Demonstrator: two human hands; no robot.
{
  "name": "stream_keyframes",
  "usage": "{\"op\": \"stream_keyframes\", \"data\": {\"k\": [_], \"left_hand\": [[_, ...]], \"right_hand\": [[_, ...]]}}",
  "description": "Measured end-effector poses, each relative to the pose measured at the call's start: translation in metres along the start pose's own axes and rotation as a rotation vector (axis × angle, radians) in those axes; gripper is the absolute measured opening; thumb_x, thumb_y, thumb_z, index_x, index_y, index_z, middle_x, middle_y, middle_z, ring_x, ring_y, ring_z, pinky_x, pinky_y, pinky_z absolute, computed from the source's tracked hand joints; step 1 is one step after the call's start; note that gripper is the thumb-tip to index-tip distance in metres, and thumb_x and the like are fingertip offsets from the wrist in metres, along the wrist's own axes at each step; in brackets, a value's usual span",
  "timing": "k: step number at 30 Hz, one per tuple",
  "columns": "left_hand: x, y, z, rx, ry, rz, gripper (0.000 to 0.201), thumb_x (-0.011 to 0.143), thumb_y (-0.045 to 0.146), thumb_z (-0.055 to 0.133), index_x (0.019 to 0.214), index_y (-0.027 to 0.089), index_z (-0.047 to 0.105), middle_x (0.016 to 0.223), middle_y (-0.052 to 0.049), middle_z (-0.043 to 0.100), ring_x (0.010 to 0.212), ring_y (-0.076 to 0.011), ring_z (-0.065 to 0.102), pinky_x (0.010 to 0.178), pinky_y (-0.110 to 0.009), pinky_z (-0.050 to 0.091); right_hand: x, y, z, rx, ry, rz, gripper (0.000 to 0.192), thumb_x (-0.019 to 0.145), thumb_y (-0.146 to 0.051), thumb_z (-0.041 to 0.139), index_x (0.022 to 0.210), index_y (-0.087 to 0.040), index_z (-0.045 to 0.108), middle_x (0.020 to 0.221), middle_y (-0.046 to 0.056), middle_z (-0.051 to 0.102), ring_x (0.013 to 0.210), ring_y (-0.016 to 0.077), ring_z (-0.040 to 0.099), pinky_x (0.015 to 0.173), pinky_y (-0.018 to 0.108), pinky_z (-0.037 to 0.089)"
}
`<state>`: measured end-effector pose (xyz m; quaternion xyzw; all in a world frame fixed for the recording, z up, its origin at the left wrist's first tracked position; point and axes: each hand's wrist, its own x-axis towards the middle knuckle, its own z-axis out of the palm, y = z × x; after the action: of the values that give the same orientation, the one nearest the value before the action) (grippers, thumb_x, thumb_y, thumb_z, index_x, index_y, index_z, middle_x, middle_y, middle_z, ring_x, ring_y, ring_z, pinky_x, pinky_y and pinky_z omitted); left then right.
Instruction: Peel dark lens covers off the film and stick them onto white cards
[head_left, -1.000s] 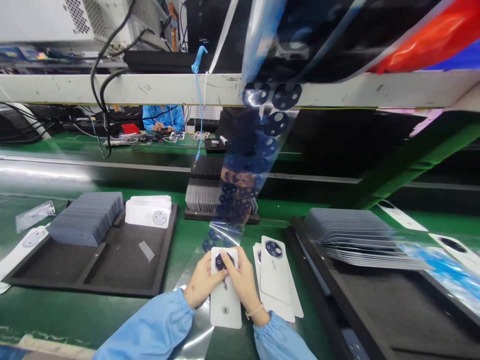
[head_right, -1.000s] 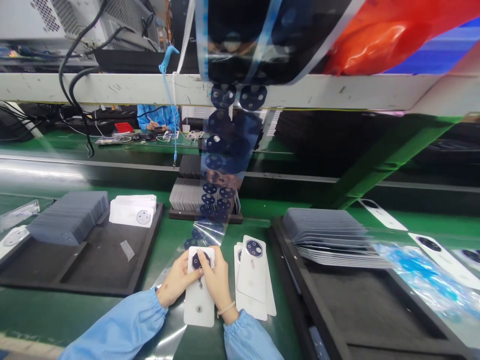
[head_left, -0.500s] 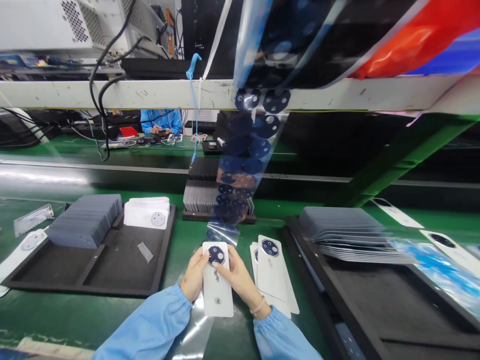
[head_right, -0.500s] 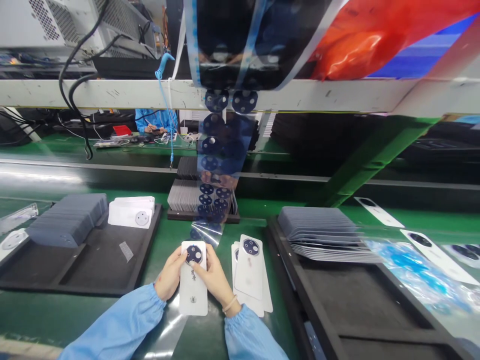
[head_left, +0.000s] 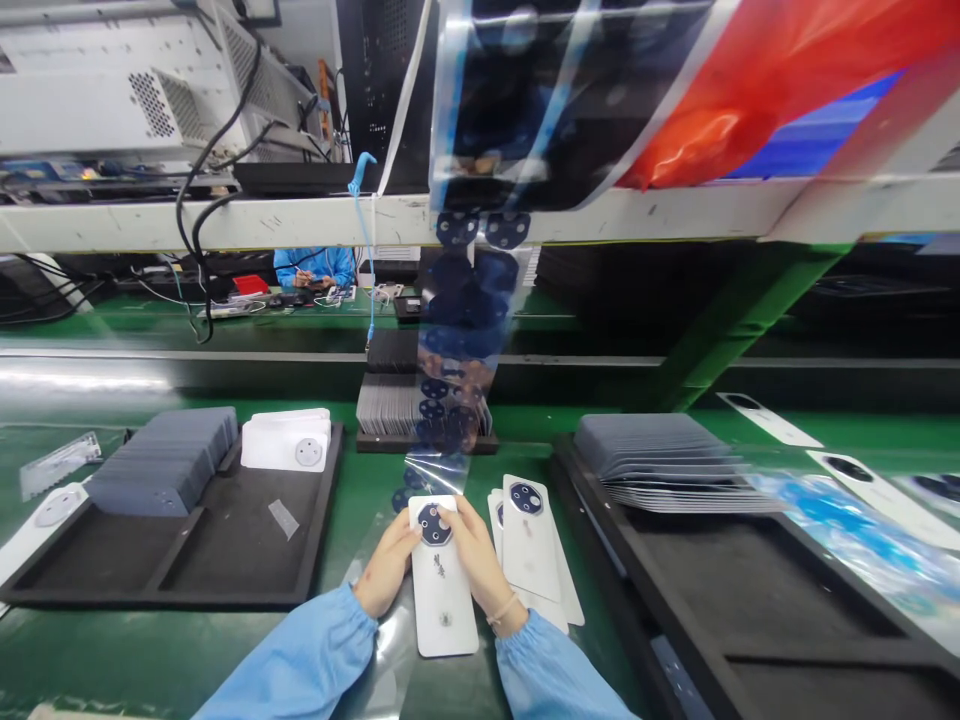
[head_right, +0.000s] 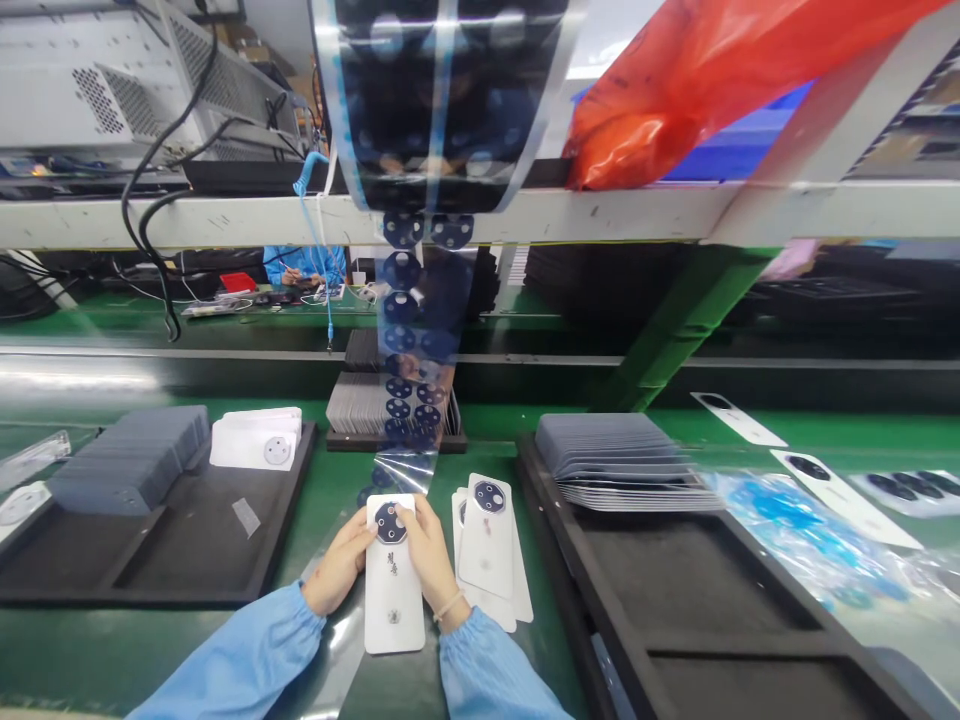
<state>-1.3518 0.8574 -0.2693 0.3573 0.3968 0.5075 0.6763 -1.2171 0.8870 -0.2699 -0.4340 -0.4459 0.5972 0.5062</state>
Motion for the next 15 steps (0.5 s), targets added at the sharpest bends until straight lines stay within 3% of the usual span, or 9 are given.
{"op": "stream_keyframes", "data": {"k": [4,8,12,15], "left_hand": [[0.008,0.001,-0.003,0.120,0.065,0.069,0.059,0.080,0.055,0.070,0.124,0.017,0.062,0.100,-0.012,0.077,0.086,-0.0282,0.073,0.071,-0.035,0.053],[0.019,0.024,-0.013,0.324,0.131,0.227,0.053,0.077,0.048,0.073,0.121,0.020,0.064,0.127,-0.014,0.069,0.121,-0.0321,0.062,0.103,-0.042,0.046],[0.026,0.075,-0.049,0.585,0.232,0.372,0.057,0.083,0.044,0.062,0.134,0.021,0.052,0.141,-0.015,0.060,0.133,-0.0296,0.054,0.112,-0.045,0.039],[0.027,0.113,-0.093,0.837,0.334,0.421,0.055,0.083,0.038,0.056,0.134,0.018,0.048,0.135,-0.016,0.062,0.130,-0.0302,0.056,0.112,-0.050,0.040]], "right_hand": [[0.003,-0.004,-0.002,-0.005,-0.033,0.017,0.030,0.075,-0.045,0.069,0.095,-0.024,0.063,0.083,0.002,0.071,0.078,0.0229,0.066,0.076,0.036,0.052],[0.010,-0.011,-0.021,-0.085,-0.038,0.005,0.047,0.064,-0.042,0.074,0.106,-0.023,0.064,0.086,0.005,0.074,0.077,0.0272,0.070,0.071,0.040,0.055],[0.014,-0.019,-0.063,-0.281,0.204,-0.063,0.046,0.071,-0.044,0.061,0.112,-0.022,0.062,0.097,0.010,0.071,0.088,0.0313,0.069,0.076,0.044,0.054],[0.012,-0.019,-0.089,-0.499,0.440,-0.105,0.050,0.073,-0.036,0.054,0.120,-0.017,0.059,0.114,0.022,0.063,0.111,0.0448,0.058,0.092,0.063,0.041]]}}
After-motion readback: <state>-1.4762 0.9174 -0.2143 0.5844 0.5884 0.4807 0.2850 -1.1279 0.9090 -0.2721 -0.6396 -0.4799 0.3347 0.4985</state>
